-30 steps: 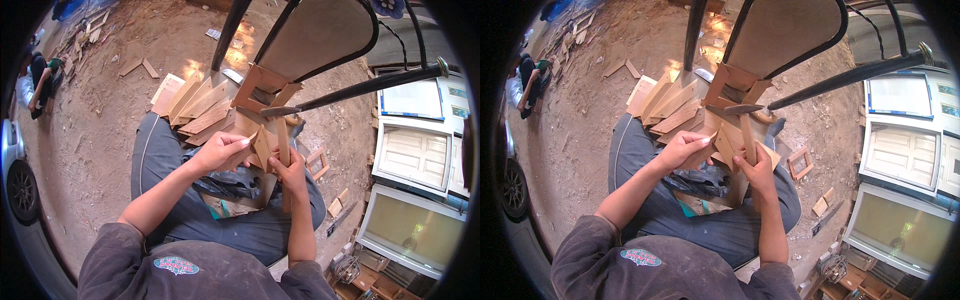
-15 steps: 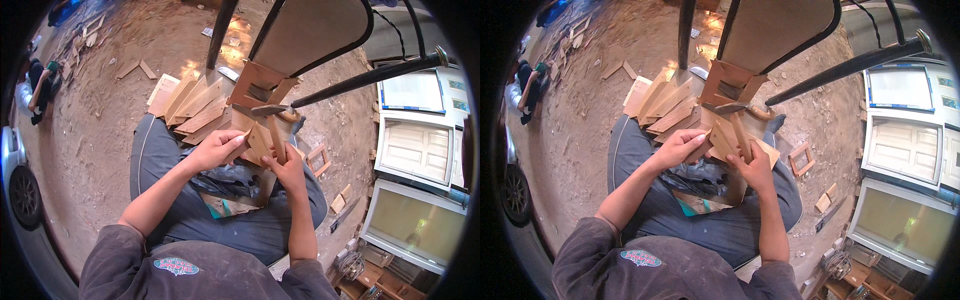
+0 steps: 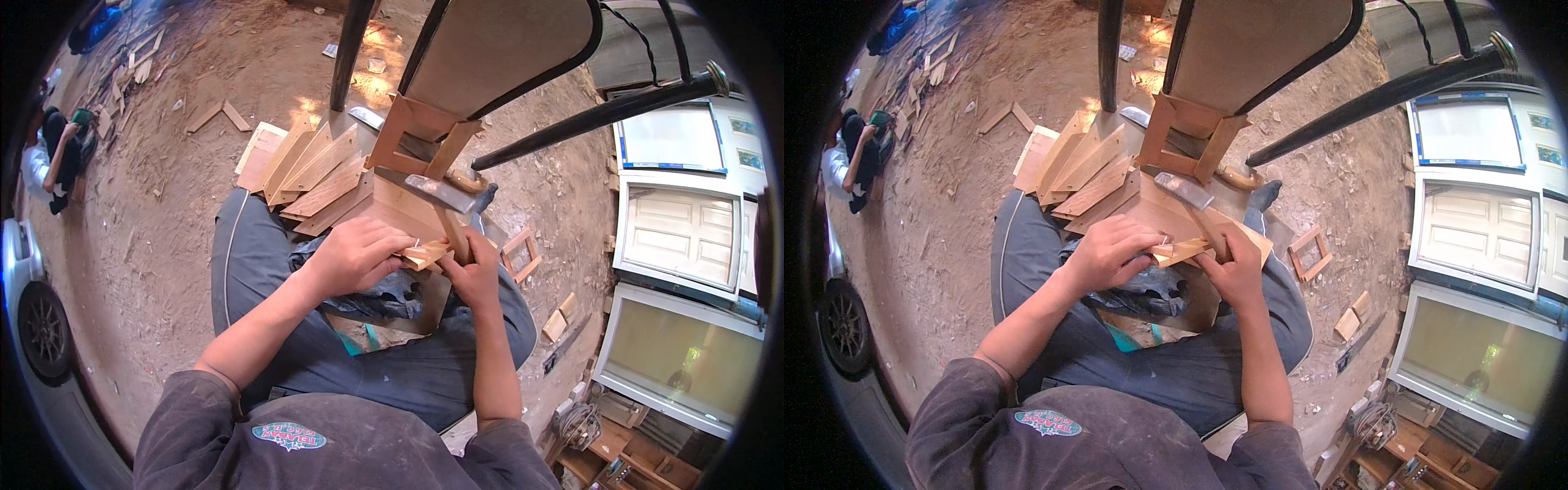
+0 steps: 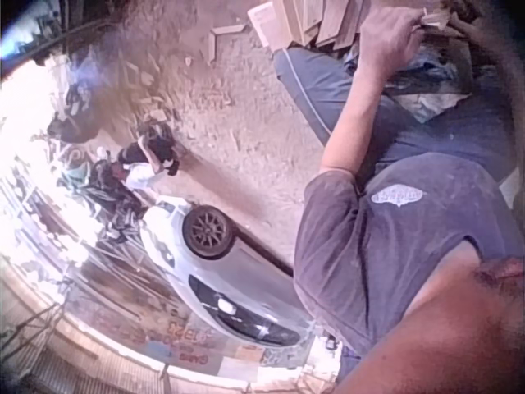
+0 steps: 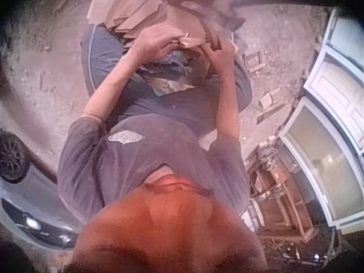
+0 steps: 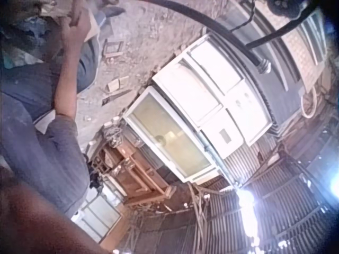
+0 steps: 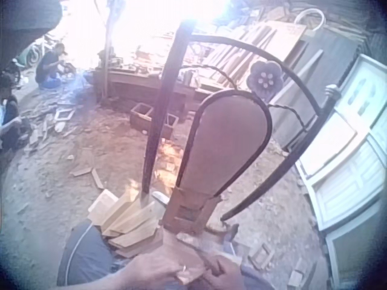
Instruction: The person assembles wooden picture frames by placing small wooden pieces together and driving nails into the corners with a hammer.
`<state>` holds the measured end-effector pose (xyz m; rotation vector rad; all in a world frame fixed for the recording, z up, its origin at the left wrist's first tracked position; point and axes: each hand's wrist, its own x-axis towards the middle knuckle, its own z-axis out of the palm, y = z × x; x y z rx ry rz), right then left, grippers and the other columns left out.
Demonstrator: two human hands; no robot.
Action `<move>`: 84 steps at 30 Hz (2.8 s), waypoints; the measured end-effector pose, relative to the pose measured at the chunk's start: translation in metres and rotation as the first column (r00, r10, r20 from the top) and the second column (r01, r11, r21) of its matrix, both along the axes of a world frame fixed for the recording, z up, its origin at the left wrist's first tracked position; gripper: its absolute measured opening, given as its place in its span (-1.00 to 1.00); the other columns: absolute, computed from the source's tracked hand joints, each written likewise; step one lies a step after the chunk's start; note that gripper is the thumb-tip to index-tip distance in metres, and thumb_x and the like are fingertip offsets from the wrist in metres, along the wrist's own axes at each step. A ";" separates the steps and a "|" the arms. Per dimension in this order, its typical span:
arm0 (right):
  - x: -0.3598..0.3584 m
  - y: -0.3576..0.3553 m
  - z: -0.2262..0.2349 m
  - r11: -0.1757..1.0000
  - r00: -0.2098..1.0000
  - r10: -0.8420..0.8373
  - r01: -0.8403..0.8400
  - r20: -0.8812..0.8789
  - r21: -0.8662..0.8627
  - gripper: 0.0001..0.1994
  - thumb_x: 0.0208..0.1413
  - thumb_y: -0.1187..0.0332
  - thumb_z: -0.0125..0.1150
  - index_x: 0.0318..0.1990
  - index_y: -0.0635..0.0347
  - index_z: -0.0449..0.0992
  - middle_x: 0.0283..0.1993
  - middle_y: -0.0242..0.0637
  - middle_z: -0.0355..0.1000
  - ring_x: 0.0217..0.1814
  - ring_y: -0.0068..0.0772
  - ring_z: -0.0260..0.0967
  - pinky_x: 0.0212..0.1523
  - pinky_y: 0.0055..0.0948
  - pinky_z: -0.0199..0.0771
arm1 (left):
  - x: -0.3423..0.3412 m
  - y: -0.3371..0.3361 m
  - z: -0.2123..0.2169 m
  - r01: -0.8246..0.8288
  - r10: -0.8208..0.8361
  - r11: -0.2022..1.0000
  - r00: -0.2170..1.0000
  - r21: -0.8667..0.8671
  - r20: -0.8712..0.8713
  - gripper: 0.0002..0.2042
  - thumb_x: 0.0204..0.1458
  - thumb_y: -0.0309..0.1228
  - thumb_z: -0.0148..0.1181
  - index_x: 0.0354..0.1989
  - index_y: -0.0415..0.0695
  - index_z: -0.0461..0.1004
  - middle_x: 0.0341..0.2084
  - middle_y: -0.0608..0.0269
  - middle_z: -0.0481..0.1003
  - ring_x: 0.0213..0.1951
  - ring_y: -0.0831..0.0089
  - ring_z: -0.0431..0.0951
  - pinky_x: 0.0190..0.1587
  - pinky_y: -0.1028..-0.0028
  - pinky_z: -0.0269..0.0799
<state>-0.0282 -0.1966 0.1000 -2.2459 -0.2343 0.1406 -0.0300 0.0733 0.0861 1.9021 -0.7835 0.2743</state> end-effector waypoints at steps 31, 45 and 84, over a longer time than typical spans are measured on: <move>-0.002 -0.001 -0.002 0.973 0.961 -0.142 0.179 -0.238 0.143 -0.71 0.38 0.27 0.27 0.05 0.34 0.55 -0.29 -0.25 0.53 -0.24 -0.52 0.40 -0.18 -0.39 0.45 | 0.011 -0.022 -0.068 -0.232 -0.113 0.962 0.151 -0.146 -0.982 -0.57 0.42 -0.12 0.09 -0.11 -0.38 0.49 -0.45 0.01 0.62 -0.52 0.30 0.70 -0.54 0.39 0.65; -0.003 0.005 0.009 0.999 0.982 -0.010 0.020 -0.188 0.049 -0.71 0.36 0.26 0.24 0.04 0.33 0.52 -0.33 0.06 0.50 -0.33 -0.05 0.46 -0.21 -0.23 0.45 | 0.020 -0.015 -0.068 -0.218 -0.115 0.964 0.163 -0.149 -0.980 -0.58 0.44 -0.10 0.07 -0.01 -0.32 0.45 -0.52 0.08 0.58 -0.60 0.32 0.63 -0.58 0.38 0.61; 0.016 -0.056 0.057 0.997 0.990 -0.012 0.023 0.140 -0.078 -0.73 0.33 0.23 0.32 -0.04 0.29 0.58 -0.47 -0.12 0.43 -0.46 -0.26 0.40 -0.37 -0.29 0.40 | 0.010 -0.036 -0.077 -0.235 0.180 0.863 0.970 0.448 0.163 -0.41 0.05 -0.03 0.44 0.26 0.04 0.57 0.21 0.16 0.47 0.25 0.13 0.41 0.26 0.13 0.33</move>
